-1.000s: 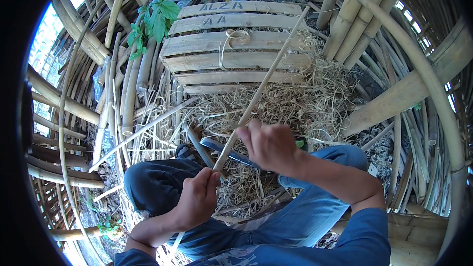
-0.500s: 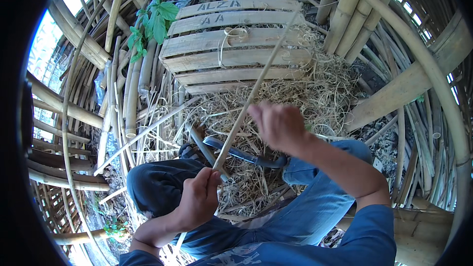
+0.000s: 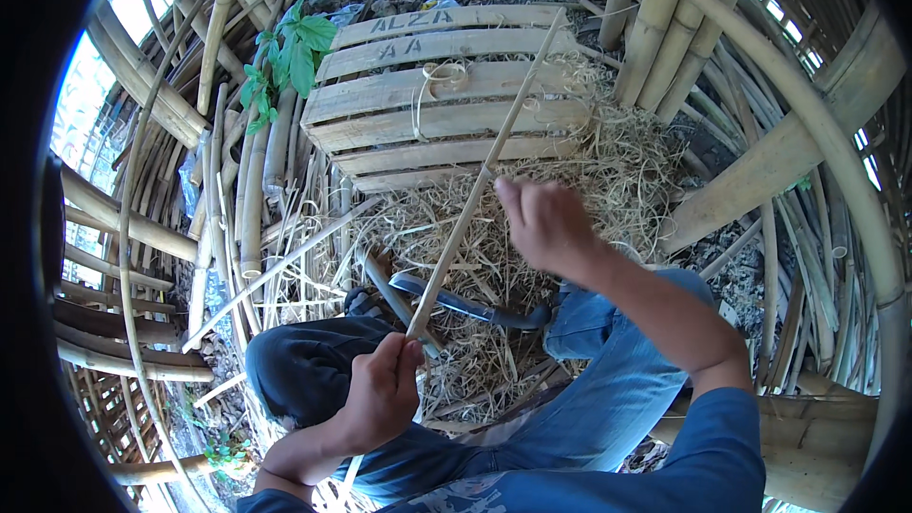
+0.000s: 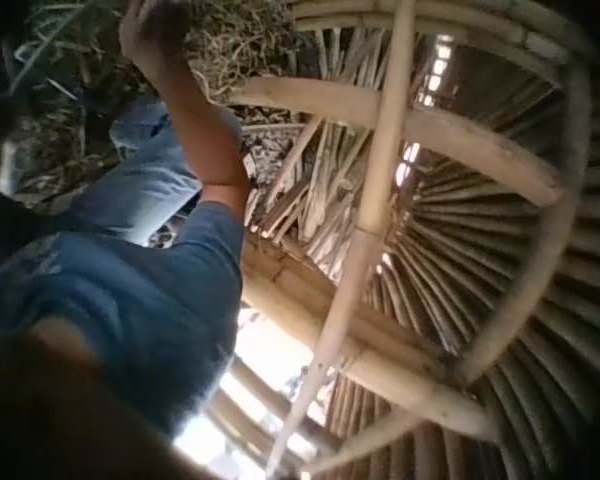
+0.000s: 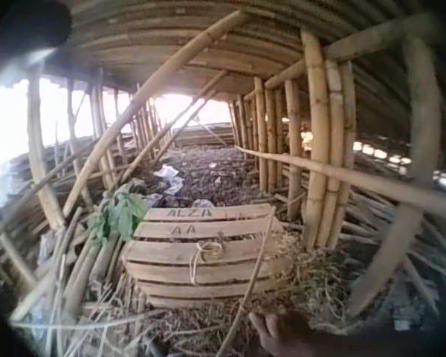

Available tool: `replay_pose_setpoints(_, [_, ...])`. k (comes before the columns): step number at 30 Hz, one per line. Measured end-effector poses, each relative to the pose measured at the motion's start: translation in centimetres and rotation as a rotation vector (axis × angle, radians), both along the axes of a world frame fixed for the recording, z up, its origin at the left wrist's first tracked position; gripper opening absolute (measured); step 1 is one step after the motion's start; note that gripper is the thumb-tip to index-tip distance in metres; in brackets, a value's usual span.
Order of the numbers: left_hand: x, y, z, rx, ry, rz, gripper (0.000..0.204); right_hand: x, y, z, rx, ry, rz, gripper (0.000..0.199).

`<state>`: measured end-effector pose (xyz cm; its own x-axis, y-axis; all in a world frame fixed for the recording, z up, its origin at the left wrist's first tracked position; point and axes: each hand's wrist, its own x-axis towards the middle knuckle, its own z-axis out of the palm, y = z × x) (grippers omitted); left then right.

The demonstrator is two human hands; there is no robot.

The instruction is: The person repeatedly scrapes and shaves a thin bamboo strip using a knife.

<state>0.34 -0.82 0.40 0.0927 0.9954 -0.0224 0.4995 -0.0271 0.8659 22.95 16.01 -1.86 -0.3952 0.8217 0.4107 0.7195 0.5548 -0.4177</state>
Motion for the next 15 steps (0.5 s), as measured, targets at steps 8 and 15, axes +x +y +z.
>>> replay_pose_setpoints(8, [0.2, -0.1, 0.6, 0.0, 0.049, -0.037, 0.015, 0.8, 0.8, 1.0, -0.022, -0.024, -0.129, 0.047])
replay_pose_setpoints(15, [0.2, 0.0, 0.4, 0.011, 0.052, -0.027, 0.013, 0.1, -1.4, 1.0, -0.128, -0.091, 0.012, 0.049])
